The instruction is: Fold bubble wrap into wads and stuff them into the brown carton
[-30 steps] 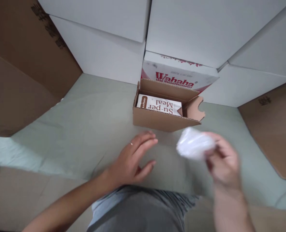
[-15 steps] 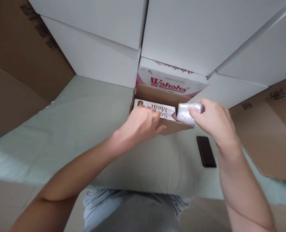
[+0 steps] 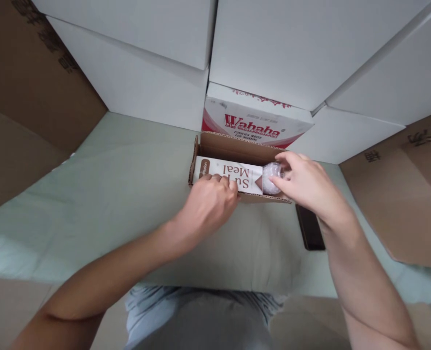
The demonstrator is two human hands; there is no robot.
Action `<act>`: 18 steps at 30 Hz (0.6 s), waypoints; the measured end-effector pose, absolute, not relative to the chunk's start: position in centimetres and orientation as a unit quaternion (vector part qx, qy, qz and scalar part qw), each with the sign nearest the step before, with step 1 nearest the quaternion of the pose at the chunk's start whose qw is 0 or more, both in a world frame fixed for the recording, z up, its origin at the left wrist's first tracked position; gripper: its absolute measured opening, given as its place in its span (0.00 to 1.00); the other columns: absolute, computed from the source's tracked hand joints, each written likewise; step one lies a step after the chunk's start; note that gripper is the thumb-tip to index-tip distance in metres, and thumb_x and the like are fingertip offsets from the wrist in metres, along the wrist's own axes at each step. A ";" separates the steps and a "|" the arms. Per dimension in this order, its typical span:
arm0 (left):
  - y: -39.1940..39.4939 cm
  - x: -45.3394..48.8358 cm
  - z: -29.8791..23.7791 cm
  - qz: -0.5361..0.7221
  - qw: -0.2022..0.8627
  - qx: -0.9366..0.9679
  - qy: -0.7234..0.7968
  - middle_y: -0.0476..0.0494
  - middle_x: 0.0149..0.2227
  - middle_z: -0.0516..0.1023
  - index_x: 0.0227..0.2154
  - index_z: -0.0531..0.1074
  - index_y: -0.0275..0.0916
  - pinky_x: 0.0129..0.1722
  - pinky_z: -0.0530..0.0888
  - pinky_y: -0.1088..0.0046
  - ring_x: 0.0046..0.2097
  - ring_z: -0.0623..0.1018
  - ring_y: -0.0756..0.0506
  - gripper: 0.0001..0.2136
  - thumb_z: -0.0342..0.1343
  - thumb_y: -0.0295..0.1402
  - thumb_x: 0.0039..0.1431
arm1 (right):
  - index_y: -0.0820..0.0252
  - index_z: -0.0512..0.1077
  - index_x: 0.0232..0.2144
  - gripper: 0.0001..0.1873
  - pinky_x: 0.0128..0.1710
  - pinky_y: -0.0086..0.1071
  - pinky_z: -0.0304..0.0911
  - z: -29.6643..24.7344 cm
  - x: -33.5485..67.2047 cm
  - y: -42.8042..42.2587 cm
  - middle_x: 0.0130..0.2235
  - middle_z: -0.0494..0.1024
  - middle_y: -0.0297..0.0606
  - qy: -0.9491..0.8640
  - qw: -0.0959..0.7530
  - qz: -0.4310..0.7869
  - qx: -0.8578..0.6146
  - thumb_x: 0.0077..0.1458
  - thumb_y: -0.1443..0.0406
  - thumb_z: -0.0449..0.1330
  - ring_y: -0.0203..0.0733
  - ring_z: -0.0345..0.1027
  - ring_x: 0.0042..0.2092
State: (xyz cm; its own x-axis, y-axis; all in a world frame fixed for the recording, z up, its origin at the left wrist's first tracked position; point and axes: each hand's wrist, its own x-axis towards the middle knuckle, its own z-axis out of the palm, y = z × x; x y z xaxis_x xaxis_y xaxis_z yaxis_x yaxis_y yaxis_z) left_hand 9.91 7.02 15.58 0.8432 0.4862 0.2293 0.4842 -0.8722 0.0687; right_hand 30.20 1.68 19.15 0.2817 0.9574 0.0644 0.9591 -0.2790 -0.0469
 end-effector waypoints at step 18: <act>9.1 5.7 11.3 0.456 0.208 0.782 0.371 0.37 0.60 0.60 0.59 0.52 0.42 0.54 0.67 0.58 0.60 0.64 0.40 0.28 0.50 0.28 0.54 | 0.57 0.65 0.49 0.21 0.40 0.40 0.70 9.8 33.6 -3.7 0.46 0.75 0.43 -0.455 0.503 0.059 -0.732 0.52 0.69 0.49 0.42 0.72 0.43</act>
State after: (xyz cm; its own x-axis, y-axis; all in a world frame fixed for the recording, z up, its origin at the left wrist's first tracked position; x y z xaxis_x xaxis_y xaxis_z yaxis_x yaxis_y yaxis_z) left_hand 5.66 9.14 11.33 0.3091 0.7700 0.5582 0.3909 -0.6380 0.6635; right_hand 33.65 -3.71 9.83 0.5791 0.7261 0.3706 0.6064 -0.0799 -0.7911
